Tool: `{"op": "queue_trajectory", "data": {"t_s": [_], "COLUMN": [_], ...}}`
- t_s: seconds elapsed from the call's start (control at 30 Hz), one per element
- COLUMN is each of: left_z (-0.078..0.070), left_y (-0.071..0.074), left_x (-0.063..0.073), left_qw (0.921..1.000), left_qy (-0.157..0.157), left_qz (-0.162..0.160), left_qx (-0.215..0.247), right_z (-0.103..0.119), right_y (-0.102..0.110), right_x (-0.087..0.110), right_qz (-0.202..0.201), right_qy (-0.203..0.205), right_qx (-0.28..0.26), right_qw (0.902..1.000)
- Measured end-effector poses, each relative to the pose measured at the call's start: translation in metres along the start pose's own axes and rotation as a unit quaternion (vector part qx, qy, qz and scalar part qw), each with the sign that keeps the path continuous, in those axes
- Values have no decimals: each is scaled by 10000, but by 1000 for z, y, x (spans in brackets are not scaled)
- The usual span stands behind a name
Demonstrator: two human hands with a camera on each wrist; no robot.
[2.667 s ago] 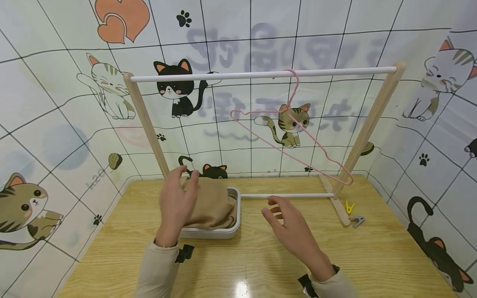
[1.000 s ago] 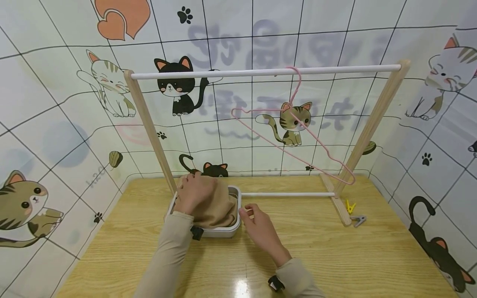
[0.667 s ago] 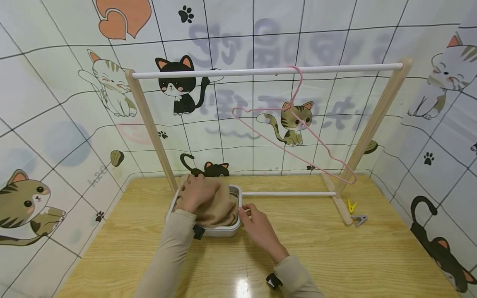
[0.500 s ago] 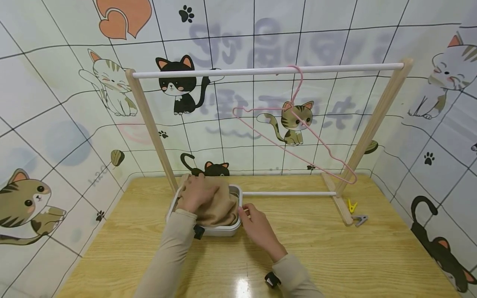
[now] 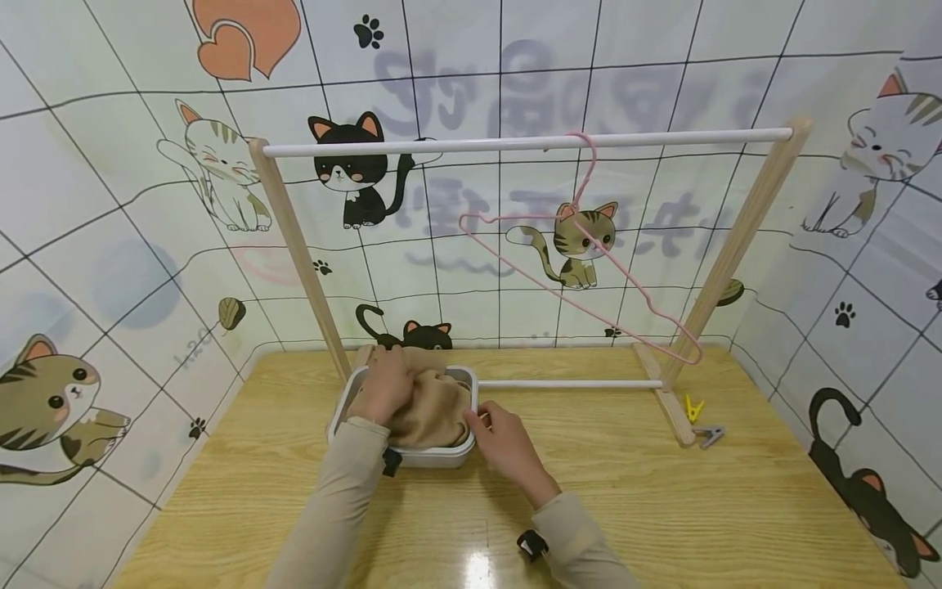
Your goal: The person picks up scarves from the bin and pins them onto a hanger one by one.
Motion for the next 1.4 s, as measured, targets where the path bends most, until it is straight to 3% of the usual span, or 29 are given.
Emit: {"op": "queue_trajectory", "data": {"t_s": [0.43,0.67,0.9,1.27,1.4], "left_z": [-2,-5,-5,-9,-12], "left_y": [7,15,20,31,35], "left_x": [10,17,24,35,41], "left_qw": [9941,9836,9752,9593,9505], "left_qy": [-107,-265,-266,-470,-601], "left_qz": [-940,-1597,-1862,-2409,-2664], "left_qx": [538,792,1166,1394,1485], "right_z": [-2,-5,-5,-5,-6], "right_y": [1,1,1,0,0], "right_x": [-1,-2,-1,-1,-1], "right_qz": [127,89,92,185,239], "right_qy": [-71,-24,31,63,123], "right_qx": [-248,-188,-135,-137,-131], "right_qw": [9996,9998,9999,9997,9996]}}
Point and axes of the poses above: each hand's wrist, its own x-axis away from the middle knuckle, its own y-axis out of the back of the hand, z = x × y, the point moved 2 cm from there along -x, towards the middle knuckle, and after that the axes turned 14 degrees about z, right-handed, at the moved point
